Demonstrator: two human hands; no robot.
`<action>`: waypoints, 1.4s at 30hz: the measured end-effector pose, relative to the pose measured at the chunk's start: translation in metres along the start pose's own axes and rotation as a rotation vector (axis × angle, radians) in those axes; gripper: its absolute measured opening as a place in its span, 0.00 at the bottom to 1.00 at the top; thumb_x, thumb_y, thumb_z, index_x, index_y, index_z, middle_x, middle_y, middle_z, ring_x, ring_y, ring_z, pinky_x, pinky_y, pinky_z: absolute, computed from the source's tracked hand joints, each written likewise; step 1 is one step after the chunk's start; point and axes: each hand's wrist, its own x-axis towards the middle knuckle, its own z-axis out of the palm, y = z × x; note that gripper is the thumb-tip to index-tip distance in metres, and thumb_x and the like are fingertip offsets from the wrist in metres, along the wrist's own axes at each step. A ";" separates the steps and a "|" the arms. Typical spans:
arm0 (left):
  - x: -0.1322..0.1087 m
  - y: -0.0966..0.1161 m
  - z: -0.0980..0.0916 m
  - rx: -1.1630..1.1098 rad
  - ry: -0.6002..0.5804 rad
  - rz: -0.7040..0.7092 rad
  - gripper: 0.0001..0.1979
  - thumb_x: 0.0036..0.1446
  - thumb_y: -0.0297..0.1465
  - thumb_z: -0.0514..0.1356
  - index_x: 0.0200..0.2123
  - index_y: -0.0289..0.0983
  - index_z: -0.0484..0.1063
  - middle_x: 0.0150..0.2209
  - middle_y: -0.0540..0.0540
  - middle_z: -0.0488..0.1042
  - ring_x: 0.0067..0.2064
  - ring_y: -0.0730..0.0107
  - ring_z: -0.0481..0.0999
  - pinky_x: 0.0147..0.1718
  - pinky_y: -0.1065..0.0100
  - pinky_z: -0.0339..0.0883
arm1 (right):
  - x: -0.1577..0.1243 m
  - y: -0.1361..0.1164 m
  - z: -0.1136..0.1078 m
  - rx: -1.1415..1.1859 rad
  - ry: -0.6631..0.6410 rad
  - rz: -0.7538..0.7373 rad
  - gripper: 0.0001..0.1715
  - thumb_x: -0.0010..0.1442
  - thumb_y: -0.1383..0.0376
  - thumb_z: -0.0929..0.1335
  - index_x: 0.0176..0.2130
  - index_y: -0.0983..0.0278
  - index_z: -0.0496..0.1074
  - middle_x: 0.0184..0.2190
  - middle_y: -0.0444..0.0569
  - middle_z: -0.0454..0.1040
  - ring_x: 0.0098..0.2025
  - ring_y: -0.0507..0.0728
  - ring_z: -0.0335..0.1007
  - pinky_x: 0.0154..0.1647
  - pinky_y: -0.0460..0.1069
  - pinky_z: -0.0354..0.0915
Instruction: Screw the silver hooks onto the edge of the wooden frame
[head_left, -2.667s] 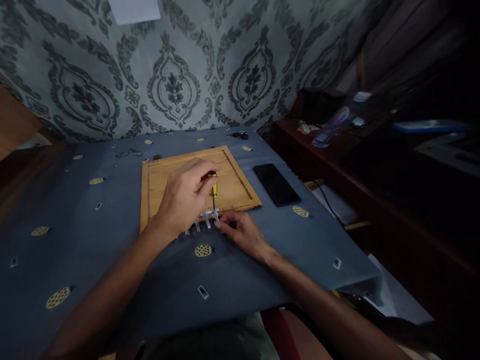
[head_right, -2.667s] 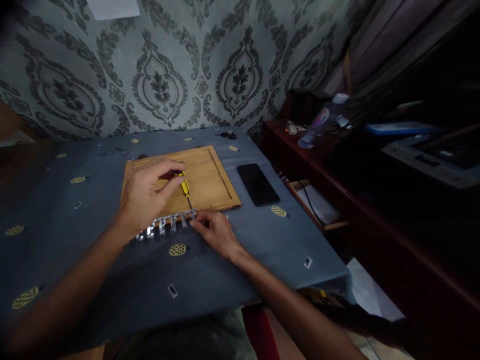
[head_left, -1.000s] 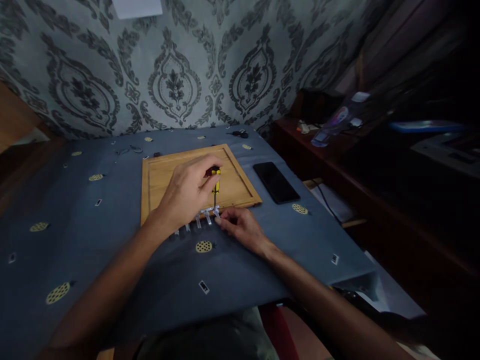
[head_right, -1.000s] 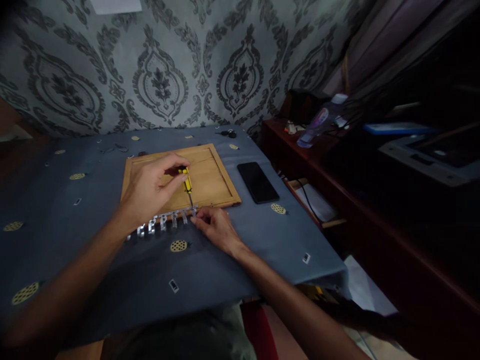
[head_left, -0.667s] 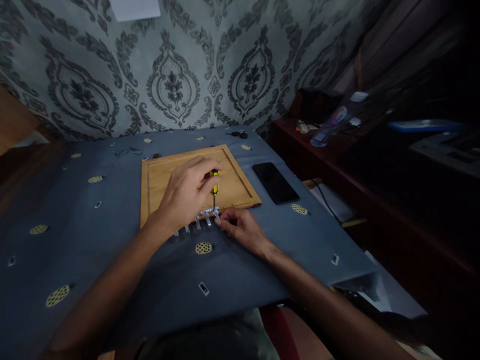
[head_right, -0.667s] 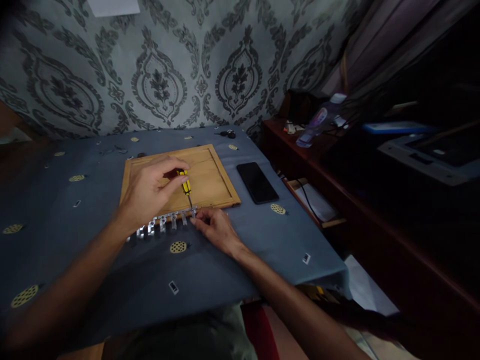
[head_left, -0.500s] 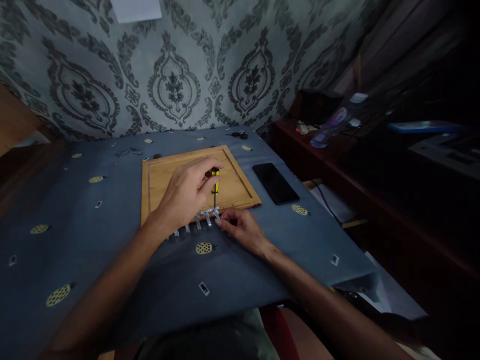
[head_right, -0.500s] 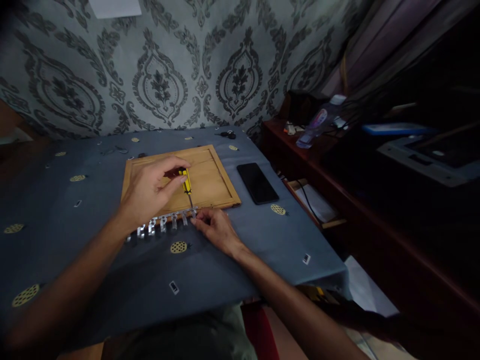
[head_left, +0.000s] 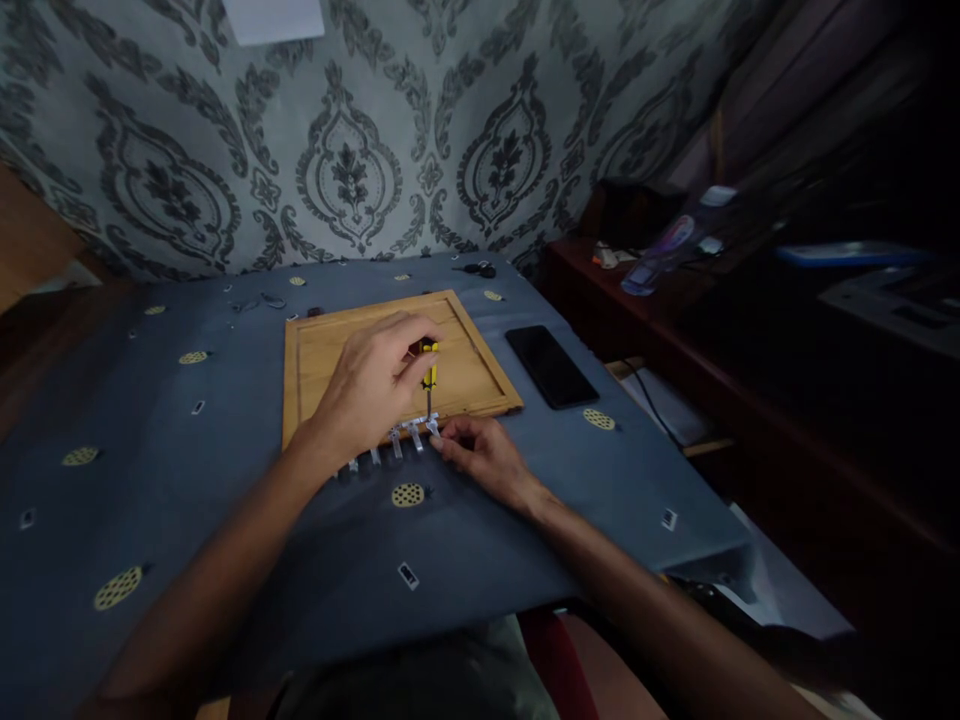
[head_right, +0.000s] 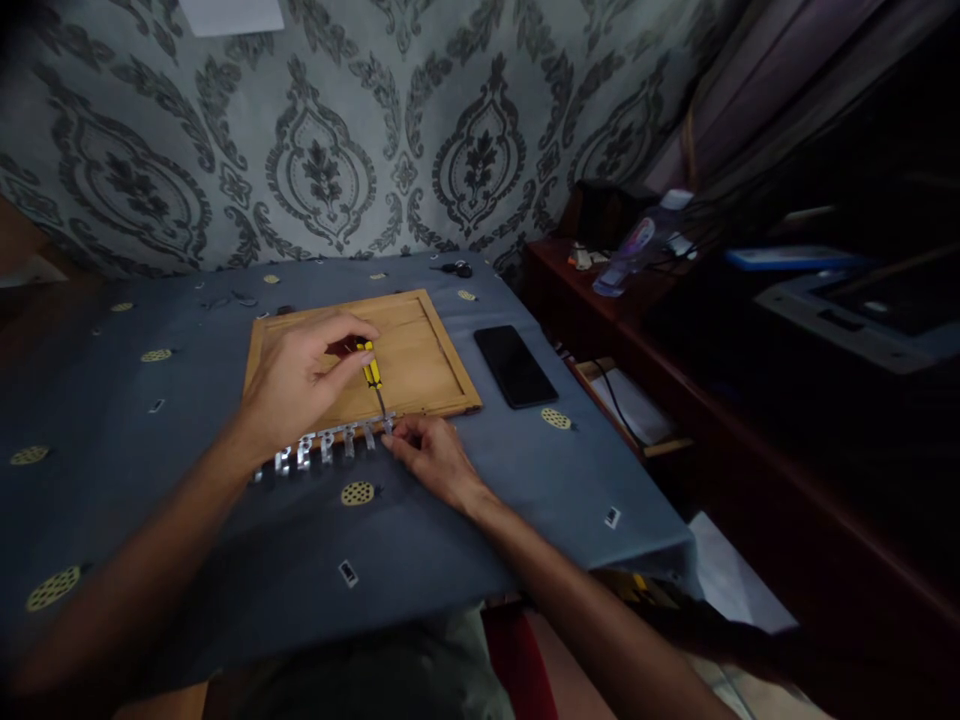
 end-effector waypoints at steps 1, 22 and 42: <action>0.000 0.000 0.000 -0.011 0.000 -0.010 0.08 0.58 0.21 0.61 0.40 0.36 0.74 0.38 0.48 0.78 0.37 0.71 0.77 0.37 0.70 0.70 | 0.000 0.000 0.000 0.000 0.002 0.001 0.17 0.58 0.53 0.68 0.27 0.62 0.69 0.22 0.43 0.68 0.23 0.51 0.60 0.24 0.46 0.55; -0.002 0.001 0.001 0.113 0.042 0.043 0.02 0.60 0.26 0.63 0.37 0.36 0.76 0.35 0.47 0.74 0.35 0.70 0.75 0.36 0.68 0.69 | -0.001 -0.001 0.000 0.012 0.004 0.023 0.17 0.57 0.52 0.69 0.26 0.62 0.69 0.22 0.43 0.68 0.22 0.51 0.61 0.23 0.46 0.56; -0.002 0.000 0.003 0.057 0.049 0.075 0.05 0.59 0.23 0.62 0.38 0.36 0.77 0.35 0.48 0.78 0.35 0.70 0.77 0.37 0.69 0.69 | 0.000 -0.004 0.001 0.036 0.007 0.032 0.18 0.56 0.51 0.69 0.25 0.62 0.69 0.21 0.43 0.68 0.21 0.50 0.60 0.22 0.46 0.55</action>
